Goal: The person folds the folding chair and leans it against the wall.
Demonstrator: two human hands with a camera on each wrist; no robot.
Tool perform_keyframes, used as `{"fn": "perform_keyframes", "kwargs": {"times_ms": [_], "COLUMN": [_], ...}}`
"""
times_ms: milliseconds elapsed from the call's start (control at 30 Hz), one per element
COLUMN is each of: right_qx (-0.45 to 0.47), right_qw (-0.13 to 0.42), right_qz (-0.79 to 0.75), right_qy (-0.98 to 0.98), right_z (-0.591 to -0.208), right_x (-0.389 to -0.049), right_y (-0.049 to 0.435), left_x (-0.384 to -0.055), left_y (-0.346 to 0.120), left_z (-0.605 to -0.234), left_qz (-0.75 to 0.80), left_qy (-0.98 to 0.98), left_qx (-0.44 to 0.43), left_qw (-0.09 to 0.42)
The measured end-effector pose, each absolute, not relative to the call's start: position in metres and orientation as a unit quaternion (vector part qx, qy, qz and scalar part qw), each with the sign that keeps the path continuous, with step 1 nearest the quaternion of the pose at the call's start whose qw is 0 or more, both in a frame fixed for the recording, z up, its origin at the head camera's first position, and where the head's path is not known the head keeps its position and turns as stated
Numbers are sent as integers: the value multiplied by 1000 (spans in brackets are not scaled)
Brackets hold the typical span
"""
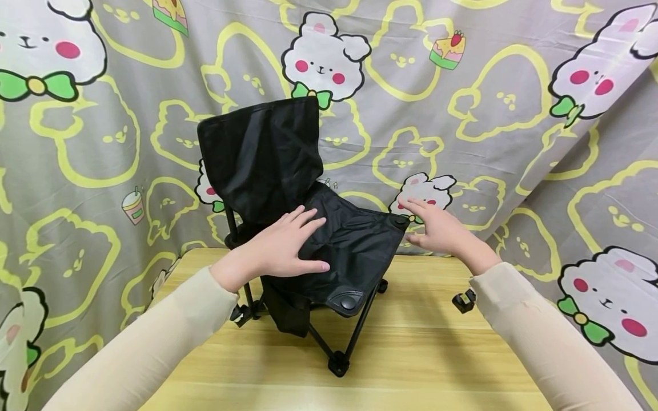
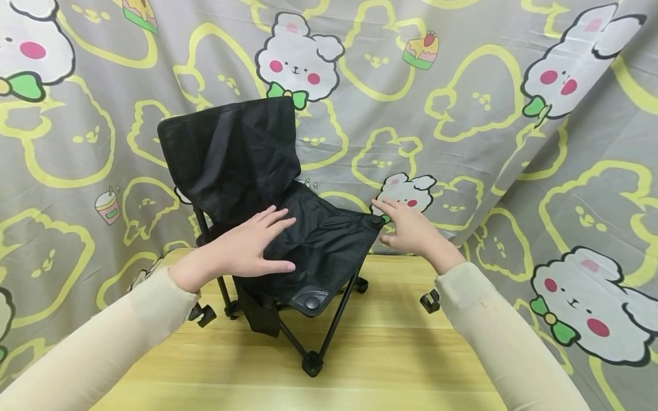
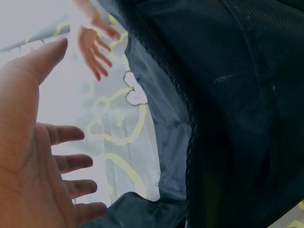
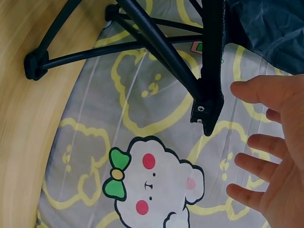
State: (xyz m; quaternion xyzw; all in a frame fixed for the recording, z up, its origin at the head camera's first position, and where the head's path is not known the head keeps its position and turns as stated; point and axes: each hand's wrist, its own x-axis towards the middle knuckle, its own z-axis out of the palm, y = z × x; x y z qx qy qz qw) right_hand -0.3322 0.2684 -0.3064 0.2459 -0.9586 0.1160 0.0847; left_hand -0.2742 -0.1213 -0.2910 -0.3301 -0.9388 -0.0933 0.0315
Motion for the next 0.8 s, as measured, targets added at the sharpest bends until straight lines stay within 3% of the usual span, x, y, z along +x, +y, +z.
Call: {"fn": "perform_keyframes", "kwargs": {"times_ms": [800], "right_qx": [267], "right_qw": [79], "right_qz": [140], "right_qy": [-950], "right_z": [-318], "right_x": [-349], "right_y": [268], "left_x": [-257], "left_y": [-106], "left_z": [-306], "left_qz": [-124], "left_qy": [-916], "left_qx": [-380], "left_qw": [18]}}
